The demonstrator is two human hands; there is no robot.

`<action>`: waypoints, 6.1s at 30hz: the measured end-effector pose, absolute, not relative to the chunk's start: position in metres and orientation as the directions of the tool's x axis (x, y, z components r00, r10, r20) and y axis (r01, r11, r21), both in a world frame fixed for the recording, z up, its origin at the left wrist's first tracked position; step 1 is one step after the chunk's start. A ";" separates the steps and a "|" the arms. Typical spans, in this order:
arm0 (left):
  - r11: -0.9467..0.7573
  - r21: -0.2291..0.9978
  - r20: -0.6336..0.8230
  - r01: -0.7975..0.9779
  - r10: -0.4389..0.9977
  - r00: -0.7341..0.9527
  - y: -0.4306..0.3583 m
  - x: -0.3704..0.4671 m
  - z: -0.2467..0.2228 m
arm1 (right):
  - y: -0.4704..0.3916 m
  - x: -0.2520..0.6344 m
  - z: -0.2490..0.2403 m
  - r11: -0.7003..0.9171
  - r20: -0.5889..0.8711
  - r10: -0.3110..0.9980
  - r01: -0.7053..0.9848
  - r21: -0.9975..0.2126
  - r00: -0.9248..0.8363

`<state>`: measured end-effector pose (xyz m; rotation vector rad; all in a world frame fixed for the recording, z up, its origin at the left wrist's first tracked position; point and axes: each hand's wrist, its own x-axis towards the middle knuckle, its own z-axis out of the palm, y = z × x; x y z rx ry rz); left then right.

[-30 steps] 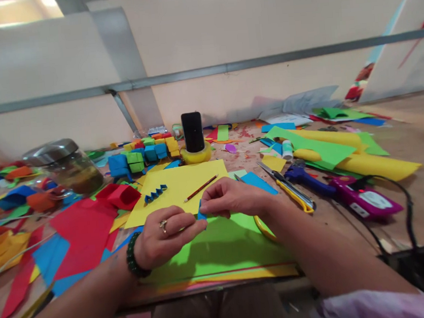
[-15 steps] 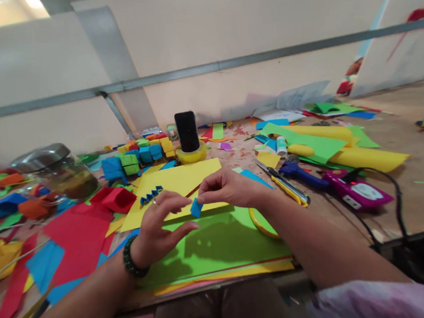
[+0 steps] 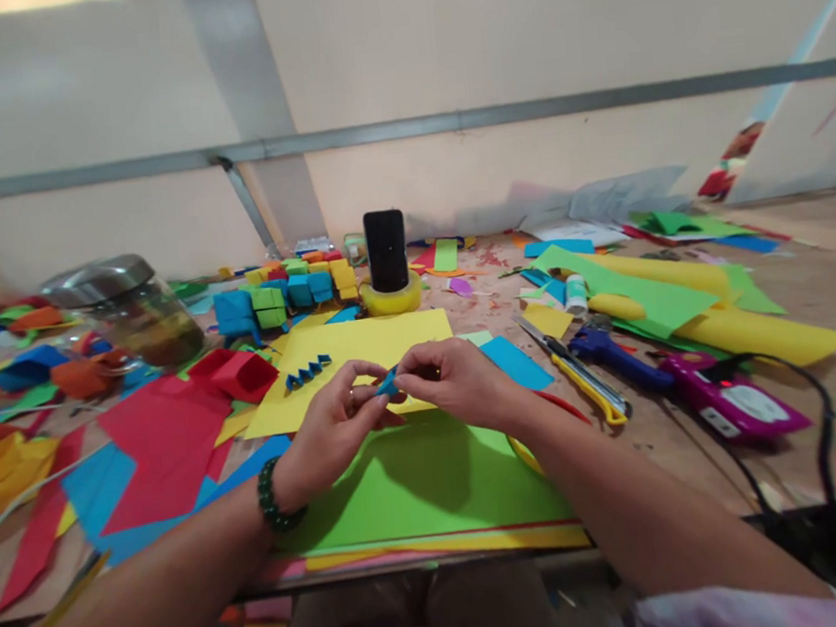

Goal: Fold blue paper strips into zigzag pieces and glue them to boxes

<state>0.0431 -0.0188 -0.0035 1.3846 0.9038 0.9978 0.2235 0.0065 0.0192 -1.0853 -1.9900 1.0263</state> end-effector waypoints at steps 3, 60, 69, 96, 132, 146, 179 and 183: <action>-0.111 0.993 0.114 -0.028 0.937 0.329 -0.019 0.044 -0.006 | 0.007 0.224 0.016 0.384 0.184 0.878 0.420 -0.823 -0.441; -0.137 0.950 0.021 0.281 0.925 0.379 -0.006 0.039 -0.015 | 0.003 0.210 0.007 0.484 0.319 0.873 0.578 -0.657 -0.369; -0.365 0.816 0.183 0.447 0.898 0.399 -0.009 0.036 -0.010 | 0.001 0.212 0.012 0.491 0.289 0.862 0.540 -0.684 -0.417; -0.402 0.792 0.204 0.459 0.883 0.422 -0.014 0.035 -0.007 | -0.009 0.206 0.012 0.720 0.472 0.685 0.615 -0.322 -0.555; 0.103 0.972 -0.037 -0.212 0.955 0.295 -0.010 0.047 -0.008 | -0.015 0.201 -0.003 0.778 0.675 0.384 0.615 0.131 -0.630; -0.026 0.978 0.094 -0.206 0.940 0.329 -0.011 0.045 -0.006 | -0.004 0.199 0.002 0.780 0.758 0.560 0.520 -0.347 -0.334; -0.028 0.982 0.094 -0.186 0.930 0.356 -0.009 0.035 0.004 | -0.002 0.210 0.003 0.856 0.709 0.495 0.419 -0.301 -0.502; -0.074 0.984 0.128 -0.163 0.928 0.351 -0.007 0.036 0.003 | -0.002 0.207 0.008 0.659 0.629 0.751 0.282 -0.698 -0.200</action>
